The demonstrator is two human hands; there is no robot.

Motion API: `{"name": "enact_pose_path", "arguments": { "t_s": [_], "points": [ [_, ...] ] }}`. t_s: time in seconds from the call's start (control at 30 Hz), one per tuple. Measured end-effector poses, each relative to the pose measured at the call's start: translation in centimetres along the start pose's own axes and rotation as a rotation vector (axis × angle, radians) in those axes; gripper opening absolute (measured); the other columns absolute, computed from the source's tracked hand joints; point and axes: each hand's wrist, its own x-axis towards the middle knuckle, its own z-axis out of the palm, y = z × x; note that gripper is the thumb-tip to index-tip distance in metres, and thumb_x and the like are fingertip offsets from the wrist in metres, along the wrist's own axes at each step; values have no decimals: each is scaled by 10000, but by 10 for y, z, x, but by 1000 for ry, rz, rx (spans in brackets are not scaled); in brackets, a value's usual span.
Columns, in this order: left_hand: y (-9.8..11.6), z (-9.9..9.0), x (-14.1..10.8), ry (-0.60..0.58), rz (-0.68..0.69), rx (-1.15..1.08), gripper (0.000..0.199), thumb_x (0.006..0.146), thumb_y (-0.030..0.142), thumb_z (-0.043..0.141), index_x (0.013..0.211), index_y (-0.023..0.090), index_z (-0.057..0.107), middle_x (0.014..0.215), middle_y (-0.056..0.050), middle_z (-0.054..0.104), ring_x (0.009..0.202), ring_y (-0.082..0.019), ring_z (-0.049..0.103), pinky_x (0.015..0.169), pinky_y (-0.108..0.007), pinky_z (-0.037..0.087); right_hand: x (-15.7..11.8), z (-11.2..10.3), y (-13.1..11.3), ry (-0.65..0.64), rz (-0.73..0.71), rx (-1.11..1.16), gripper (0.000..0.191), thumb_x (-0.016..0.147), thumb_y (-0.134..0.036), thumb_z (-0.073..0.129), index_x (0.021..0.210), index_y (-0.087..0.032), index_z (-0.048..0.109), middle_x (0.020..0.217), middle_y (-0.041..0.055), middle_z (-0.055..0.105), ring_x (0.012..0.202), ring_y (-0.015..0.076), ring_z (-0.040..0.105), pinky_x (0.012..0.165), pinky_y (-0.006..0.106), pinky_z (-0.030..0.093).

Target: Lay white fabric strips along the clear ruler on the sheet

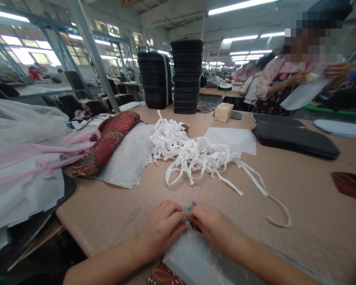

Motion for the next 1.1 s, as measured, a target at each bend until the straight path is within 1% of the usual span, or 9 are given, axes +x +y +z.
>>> {"name": "enact_pose_path", "arguments": {
  "t_s": [0.1,0.3,0.43,0.6,0.7,0.8,0.87,0.97,1.1],
  "points": [
    [2,-2,1,-34,114,113,105,873,201,496,870,191,600,796,-22,568,751,-161,487,684,-310,352,5,1,4,-24,-14,-54,169,830,-36,458,790,-164,560,807,13,550,793,157,500,707,258,392],
    [-5,8,-4,-106,203,195,140,896,176,458,894,175,598,765,-15,566,714,-156,461,676,-324,333,15,4,7,-56,12,-152,129,800,-33,510,779,-146,568,782,13,551,735,142,511,658,234,392],
    [-6,6,-5,-155,275,222,173,918,163,406,959,137,572,790,-30,567,731,-163,463,691,-338,339,22,5,7,-107,1,-260,105,782,-47,526,778,-143,568,770,20,569,700,146,517,620,238,384],
    [0,-2,1,-243,276,243,227,933,176,361,1074,142,536,847,-43,567,762,-179,475,705,-348,351,32,2,8,-171,43,-348,53,797,-102,540,794,-148,565,757,17,584,642,137,521,550,231,355],
    [1,-3,1,-261,275,261,221,921,185,382,1075,139,533,838,-48,557,754,-189,478,695,-347,359,33,1,12,-114,68,-344,28,806,-154,567,831,-152,553,783,15,580,667,138,530,563,230,366],
    [1,-4,1,-272,268,256,220,909,179,399,1081,143,531,876,-60,565,784,-200,484,717,-355,365,18,2,14,15,97,-348,43,834,-119,528,814,-156,538,800,19,560,696,143,525,610,240,392],
    [1,-5,2,-271,268,258,226,904,184,414,1098,146,525,992,-81,574,868,-214,488,776,-368,363,-2,4,11,70,82,-358,103,857,-98,479,811,-164,542,807,27,556,726,155,524,651,258,408],
    [1,-5,2,-251,304,258,232,914,171,398,1107,139,522,1146,-84,559,1018,-223,454,896,-378,312,-42,0,0,73,-45,-392,160,867,-107,443,949,-175,563,887,54,588,808,189,532,720,298,431],
    [0,-4,3,-209,354,254,295,943,166,293,1118,149,530,1118,-63,597,1010,-214,469,914,-372,280,-97,-16,-15,66,-152,-533,314,856,-139,399,1147,-113,515,989,125,618,862,238,549,760,353,459]
  ]
}}
